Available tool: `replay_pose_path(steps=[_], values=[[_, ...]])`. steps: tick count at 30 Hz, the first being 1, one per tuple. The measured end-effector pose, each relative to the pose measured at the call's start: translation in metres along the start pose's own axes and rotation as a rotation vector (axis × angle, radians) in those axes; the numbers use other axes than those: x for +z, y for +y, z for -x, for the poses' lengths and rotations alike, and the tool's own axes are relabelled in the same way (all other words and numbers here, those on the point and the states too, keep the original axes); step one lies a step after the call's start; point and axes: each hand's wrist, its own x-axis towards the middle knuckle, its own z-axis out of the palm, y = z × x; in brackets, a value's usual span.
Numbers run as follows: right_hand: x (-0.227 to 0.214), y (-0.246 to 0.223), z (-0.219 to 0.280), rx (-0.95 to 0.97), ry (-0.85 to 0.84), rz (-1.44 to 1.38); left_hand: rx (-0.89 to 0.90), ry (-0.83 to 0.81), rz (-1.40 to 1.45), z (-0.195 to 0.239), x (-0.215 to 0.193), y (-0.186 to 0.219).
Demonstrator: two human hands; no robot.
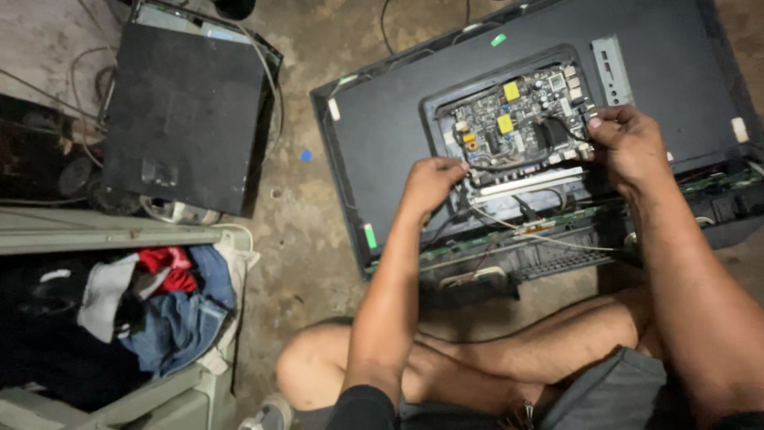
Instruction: The person is repairing an electronic device, likely a television, by using a screwdriver to remove screws and disconnect wires from the circuit board. The person is sitting on the floor with the device in front of them.
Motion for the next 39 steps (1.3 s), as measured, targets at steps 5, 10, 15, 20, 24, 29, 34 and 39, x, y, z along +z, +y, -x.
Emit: replay_pose_path(steps=[5, 10, 15, 20, 24, 29, 34, 39], values=[[-0.002, 0.017, -0.011, 0.051, -0.031, -0.145, 0.156, 0.005, -0.391, 0.015, -0.010, 0.016], [-0.011, 0.023, -0.019, 0.059, -0.057, -0.090, 0.144, 0.075, -0.426, 0.049, -0.007, 0.031], [-0.007, 0.013, -0.022, 0.085, -0.055, -0.150, 0.028, 0.177, -0.338, 0.064, -0.001, 0.028], [-0.002, 0.002, -0.014, 0.078, -0.054, -0.115, -0.023, 0.126, -0.235, 0.043, 0.008, 0.021], [0.001, -0.005, -0.011, 0.088, -0.063, -0.113, -0.017, 0.157, -0.396, 0.039, 0.006, 0.035], [-0.002, -0.003, -0.012, 0.091, -0.049, -0.096, 0.279, 0.024, -0.622, 0.047, 0.002, 0.046], [-0.003, -0.008, -0.010, 0.093, -0.075, -0.119, 0.351, 0.026, -0.720, 0.048, 0.001, 0.048], [0.008, -0.020, -0.002, 0.130, -0.012, -0.029, 0.427, 0.058, -0.744, 0.050, 0.004, 0.041]])
